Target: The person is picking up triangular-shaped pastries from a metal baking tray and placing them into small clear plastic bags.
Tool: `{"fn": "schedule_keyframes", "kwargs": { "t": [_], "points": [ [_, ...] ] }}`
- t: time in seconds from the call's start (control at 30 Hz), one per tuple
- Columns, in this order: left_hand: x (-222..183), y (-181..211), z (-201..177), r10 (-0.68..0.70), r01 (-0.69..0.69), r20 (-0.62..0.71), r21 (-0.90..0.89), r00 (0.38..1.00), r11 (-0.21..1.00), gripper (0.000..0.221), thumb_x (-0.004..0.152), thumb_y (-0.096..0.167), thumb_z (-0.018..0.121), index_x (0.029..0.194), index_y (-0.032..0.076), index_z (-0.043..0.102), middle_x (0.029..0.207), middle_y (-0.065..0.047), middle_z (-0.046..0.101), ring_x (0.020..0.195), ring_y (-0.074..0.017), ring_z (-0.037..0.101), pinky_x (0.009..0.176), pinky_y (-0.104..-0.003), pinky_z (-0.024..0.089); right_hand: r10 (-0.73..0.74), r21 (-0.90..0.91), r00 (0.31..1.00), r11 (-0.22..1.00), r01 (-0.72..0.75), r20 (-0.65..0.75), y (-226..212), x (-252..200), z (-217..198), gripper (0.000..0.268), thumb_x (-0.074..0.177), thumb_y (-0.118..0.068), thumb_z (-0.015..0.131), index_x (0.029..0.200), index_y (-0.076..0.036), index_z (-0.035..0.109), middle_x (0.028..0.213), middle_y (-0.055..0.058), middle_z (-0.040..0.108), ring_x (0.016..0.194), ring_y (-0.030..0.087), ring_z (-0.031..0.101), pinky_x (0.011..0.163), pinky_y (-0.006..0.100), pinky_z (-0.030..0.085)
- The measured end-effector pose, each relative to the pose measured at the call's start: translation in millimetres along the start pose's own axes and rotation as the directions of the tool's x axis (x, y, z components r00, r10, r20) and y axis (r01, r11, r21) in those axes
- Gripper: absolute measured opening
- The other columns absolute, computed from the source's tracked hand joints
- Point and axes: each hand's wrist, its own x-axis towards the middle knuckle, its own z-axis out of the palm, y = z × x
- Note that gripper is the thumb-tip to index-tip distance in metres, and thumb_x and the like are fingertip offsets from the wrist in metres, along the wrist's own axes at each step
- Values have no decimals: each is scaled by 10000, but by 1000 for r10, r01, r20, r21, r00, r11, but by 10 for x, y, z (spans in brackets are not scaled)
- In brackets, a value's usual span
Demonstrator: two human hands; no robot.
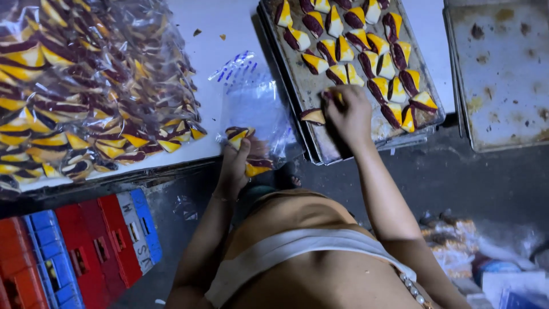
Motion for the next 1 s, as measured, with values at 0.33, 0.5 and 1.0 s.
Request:
{"fn": "schedule_keyframes", "kwargs": {
  "t": [0.33,0.5,1.0],
  "points": [
    [-242,-58,356,7,1,54,-158,999,987,413,961,415,688,1137,46,622,1095,-219,752,969,-301,750,760,-453,672,96,205,973,969,-140,212,-84,-84,-211,464,822,-216,811,1221,-66,629,853,114,661,843,324,712,794,434,576],
    [-310,-92,660,43,-39,81,-43,996,998,433,971,396,715,1164,22,614,1068,-264,742,967,-355,740,723,-458,657,86,736,841,442,-513,534,-603,-185,-592,475,765,-68,711,1205,69,596,852,150,639,766,250,677,735,396,594],
    [179,191,772,140,-160,-77,-438,987,885,377,998,347,724,1227,128,520,1132,-190,720,988,-344,741,844,-469,624,-284,334,907,926,176,311,-1234,73,-651,420,905,-422,834,1185,-131,717,952,87,689,950,298,701,876,404,547]
  ]
}}
